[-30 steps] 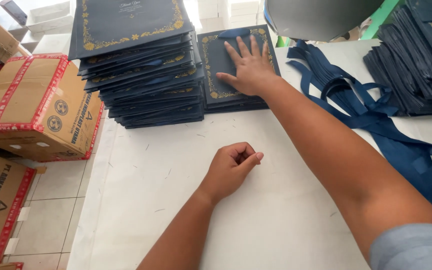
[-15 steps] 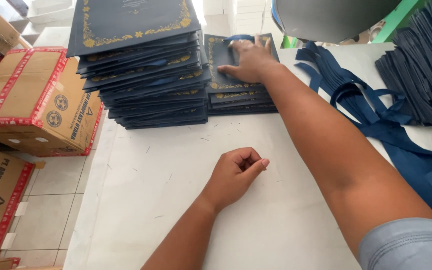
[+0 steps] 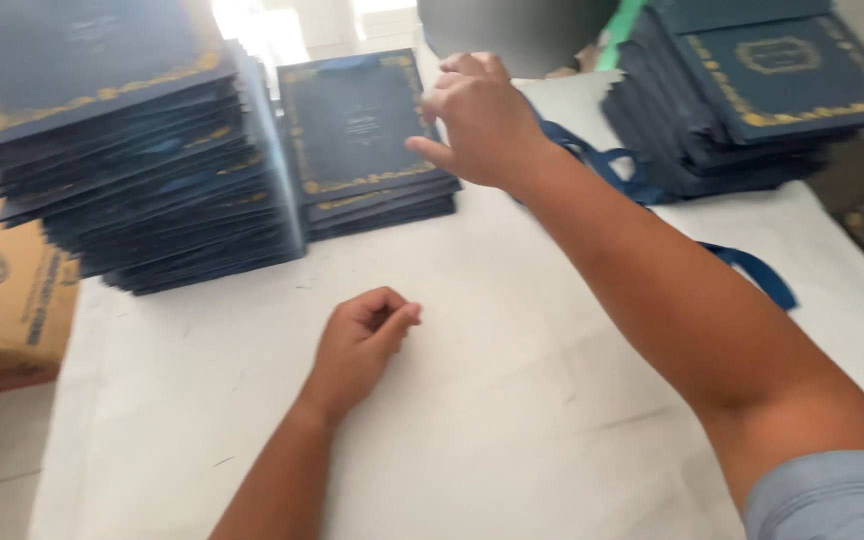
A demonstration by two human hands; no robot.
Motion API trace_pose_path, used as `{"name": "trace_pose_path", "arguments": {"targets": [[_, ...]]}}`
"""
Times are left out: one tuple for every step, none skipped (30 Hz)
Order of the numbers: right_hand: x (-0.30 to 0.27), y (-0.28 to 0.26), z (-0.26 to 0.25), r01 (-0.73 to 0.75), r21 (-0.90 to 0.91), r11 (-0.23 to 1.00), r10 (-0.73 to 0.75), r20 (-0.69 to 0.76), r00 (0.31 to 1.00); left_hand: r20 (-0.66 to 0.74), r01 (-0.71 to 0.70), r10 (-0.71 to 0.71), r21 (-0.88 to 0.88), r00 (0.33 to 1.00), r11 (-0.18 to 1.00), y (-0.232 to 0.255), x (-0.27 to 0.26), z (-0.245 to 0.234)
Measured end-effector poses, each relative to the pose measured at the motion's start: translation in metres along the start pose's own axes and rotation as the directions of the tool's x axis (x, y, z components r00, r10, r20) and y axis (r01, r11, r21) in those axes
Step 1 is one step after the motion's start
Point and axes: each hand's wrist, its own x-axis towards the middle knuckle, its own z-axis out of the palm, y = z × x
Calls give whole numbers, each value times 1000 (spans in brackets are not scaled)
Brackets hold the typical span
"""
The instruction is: The person is threading blue ribbons through pre-punched holes in dark blue gift bags and tying them into decorative bows.
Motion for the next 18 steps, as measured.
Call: {"name": "trace_pose_path", "arguments": {"targets": [[-19, 16, -16, -12, -15, 1000, 12, 5, 1000, 18, -7, 7, -6, 1000, 1000, 6, -1, 0], [-38, 30, -32, 16, -123, 992, -17, -1, 1000, 3, 29, -29, 17, 1000, 999, 11, -3, 0], [-56, 43, -49, 47, -226, 973, -49, -5, 999, -17, 64, -64, 42, 998, 997, 17, -4, -2], [-77, 58, -66, 38, -238, 970, -40, -2, 999, -3, 56, -56, 39, 998, 998, 20, -5, 0], [-98, 71, -82, 18, -317, 948, -50, -91, 995, -10, 89, -89, 43, 996, 995, 22, -6, 1], [-119, 83, -99, -7, -393, 920, -68, -176, 982, -17, 122, -121, 47, 992, 991, 24, -8, 1], [-141, 97, -106, -10, -398, 917, -67, -178, 982, -13, 116, -115, 48, 993, 992, 26, -8, 2], [-162, 111, -113, -79, -392, 917, 19, -155, 988, -14, 132, -131, 55, 991, 990, 28, -9, 2], [-181, 124, -121, -146, -386, 911, 101, -134, 986, -18, 146, -146, 62, 989, 987, 31, -9, 2], [-189, 121, -126, -147, -391, 909, 100, -138, 985, -17, 139, -138, 62, 990, 988, 32, -9, 2], [-194, 119, -132, -431, -283, 857, 478, 124, 869, -23, 147, -146, 48, 989, 988, 33, -10, 2], [-200, 117, -137, -686, -256, 681, 721, 397, 568, -28, 156, -155, 35, 988, 987, 34, -10, 2], [-215, 124, -137, -684, -256, 683, 720, 393, 572, -31, 151, -150, 33, 988, 988, 35, -11, 3], [-230, 132, -137, -632, -90, 770, 629, 273, 728, -27, 153, -152, 33, 988, 988, 36, -11, 3], [-242, 140, -134, -532, 64, 844, 523, 117, 844, -29, 155, -154, 33, 988, 987, 36, -12, 2], [-240, 133, -142, -525, 66, 849, 516, 113, 849, -36, 151, -150, 32, 988, 988, 34, -10, 1], [-242, 125, -149, -356, 91, 930, 365, -123, 923, -30, 131, -131, 20, 991, 991, 32, -10, 1], [-243, 117, -155, -172, 73, 982, 187, -351, 918, -24, 111, -111, 8, 993, 994, 29, -9, 0]]}}
